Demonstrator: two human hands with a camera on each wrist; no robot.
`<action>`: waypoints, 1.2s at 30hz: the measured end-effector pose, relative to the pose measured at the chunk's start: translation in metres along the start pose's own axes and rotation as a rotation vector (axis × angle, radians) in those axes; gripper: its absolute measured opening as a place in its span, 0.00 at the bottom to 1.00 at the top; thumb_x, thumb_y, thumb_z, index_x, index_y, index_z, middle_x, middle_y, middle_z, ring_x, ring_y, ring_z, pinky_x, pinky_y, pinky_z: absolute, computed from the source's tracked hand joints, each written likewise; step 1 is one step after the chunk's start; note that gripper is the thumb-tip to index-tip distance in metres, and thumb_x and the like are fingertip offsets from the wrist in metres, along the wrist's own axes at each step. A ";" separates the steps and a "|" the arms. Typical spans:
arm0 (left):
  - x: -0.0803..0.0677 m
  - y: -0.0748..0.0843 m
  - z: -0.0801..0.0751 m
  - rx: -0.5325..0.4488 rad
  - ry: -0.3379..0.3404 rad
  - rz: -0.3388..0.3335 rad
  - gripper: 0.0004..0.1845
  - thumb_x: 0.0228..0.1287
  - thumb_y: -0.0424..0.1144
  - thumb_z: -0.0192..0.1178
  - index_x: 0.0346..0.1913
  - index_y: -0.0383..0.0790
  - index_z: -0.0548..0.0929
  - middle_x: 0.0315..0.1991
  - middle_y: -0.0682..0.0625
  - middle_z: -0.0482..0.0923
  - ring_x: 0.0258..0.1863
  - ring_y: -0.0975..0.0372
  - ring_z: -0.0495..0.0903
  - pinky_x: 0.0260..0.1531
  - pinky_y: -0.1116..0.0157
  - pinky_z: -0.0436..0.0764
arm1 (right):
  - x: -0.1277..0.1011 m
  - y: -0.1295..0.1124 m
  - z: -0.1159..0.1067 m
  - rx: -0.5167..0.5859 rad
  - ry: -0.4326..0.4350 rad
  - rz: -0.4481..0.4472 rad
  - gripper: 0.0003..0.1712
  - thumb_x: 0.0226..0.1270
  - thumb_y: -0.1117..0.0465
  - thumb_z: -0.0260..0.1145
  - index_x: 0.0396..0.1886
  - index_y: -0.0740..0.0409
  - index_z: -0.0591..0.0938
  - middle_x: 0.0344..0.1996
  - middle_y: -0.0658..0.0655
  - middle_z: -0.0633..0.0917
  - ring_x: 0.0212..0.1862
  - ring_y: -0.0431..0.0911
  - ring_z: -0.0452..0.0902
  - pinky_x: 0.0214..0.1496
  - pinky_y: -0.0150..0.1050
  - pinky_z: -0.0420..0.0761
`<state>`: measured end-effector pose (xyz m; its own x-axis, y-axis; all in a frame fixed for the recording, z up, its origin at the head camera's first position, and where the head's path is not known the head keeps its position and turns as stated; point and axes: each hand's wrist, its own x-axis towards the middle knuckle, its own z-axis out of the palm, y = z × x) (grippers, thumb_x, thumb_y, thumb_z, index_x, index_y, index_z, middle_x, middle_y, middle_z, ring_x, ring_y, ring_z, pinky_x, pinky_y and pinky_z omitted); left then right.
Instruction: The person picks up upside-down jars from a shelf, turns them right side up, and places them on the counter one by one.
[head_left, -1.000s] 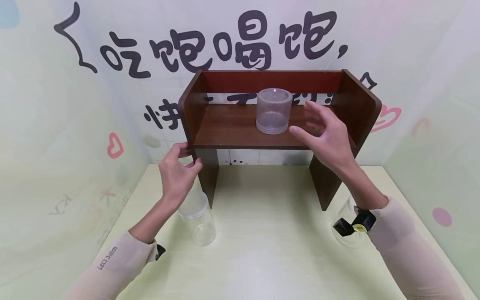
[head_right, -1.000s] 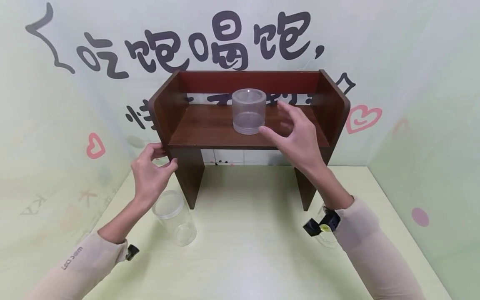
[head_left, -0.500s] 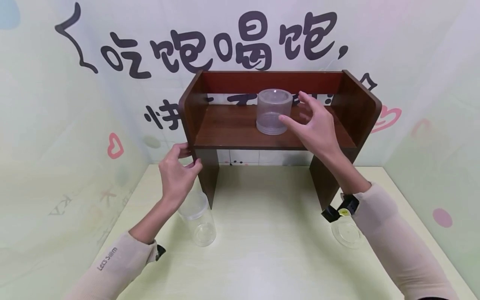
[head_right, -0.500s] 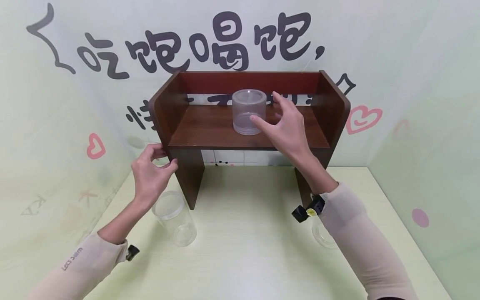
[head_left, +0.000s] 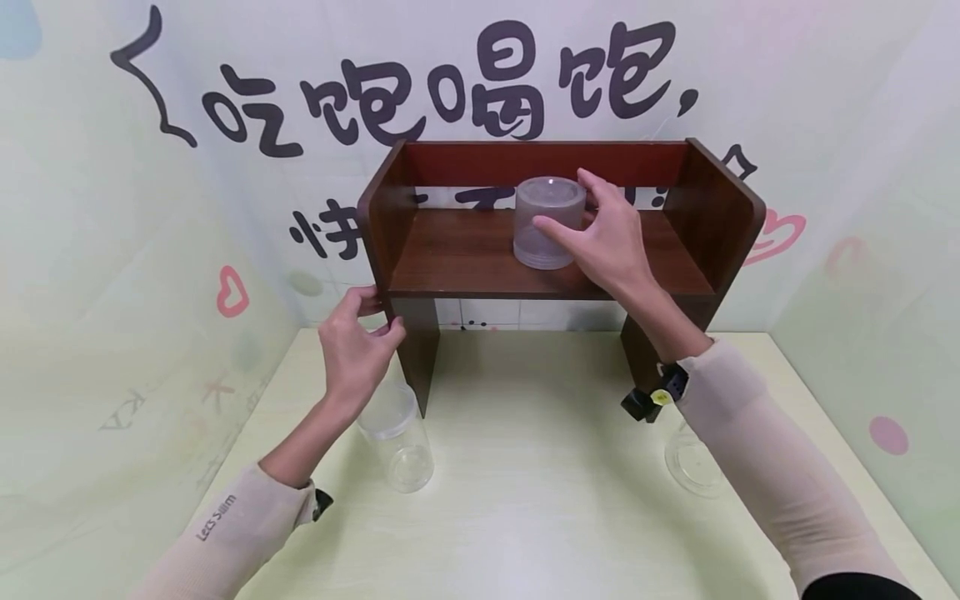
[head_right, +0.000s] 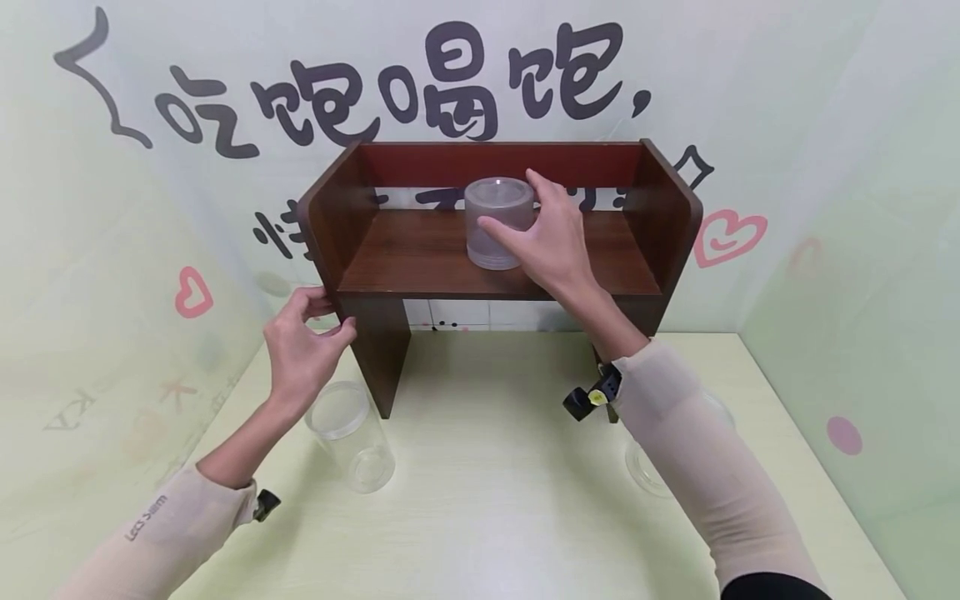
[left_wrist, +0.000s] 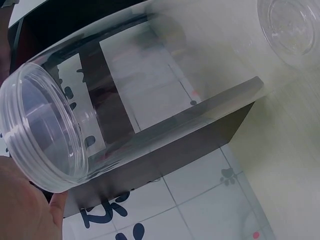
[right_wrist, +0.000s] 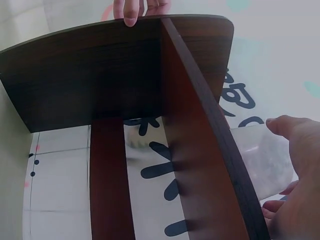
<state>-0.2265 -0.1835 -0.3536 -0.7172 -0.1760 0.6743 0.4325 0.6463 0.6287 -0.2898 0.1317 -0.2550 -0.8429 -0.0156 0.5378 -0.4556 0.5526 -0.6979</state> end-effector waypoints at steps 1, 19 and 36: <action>0.000 0.000 0.000 -0.002 -0.001 0.000 0.20 0.58 0.26 0.73 0.53 0.29 0.84 0.45 0.37 0.90 0.43 0.48 0.91 0.36 0.85 0.79 | 0.001 0.000 0.000 -0.012 0.002 0.004 0.51 0.63 0.46 0.79 0.80 0.61 0.68 0.71 0.63 0.75 0.69 0.56 0.75 0.71 0.53 0.81; 0.001 0.001 0.005 -0.005 -0.010 -0.001 0.20 0.58 0.26 0.73 0.54 0.29 0.84 0.46 0.37 0.90 0.44 0.48 0.91 0.38 0.75 0.87 | 0.000 0.001 -0.004 -0.048 0.056 -0.010 0.45 0.63 0.45 0.78 0.75 0.62 0.75 0.65 0.63 0.81 0.61 0.55 0.77 0.62 0.53 0.86; 0.000 0.000 0.001 -0.007 -0.013 -0.009 0.20 0.59 0.27 0.73 0.55 0.29 0.83 0.46 0.36 0.89 0.44 0.46 0.91 0.36 0.88 0.76 | -0.044 -0.009 -0.028 0.042 0.115 -0.053 0.40 0.65 0.47 0.78 0.73 0.55 0.79 0.63 0.56 0.83 0.58 0.49 0.82 0.62 0.44 0.87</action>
<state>-0.2267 -0.1829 -0.3536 -0.7281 -0.1717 0.6636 0.4301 0.6393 0.6374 -0.2408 0.1505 -0.2592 -0.7804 0.0530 0.6231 -0.5119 0.5182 -0.6851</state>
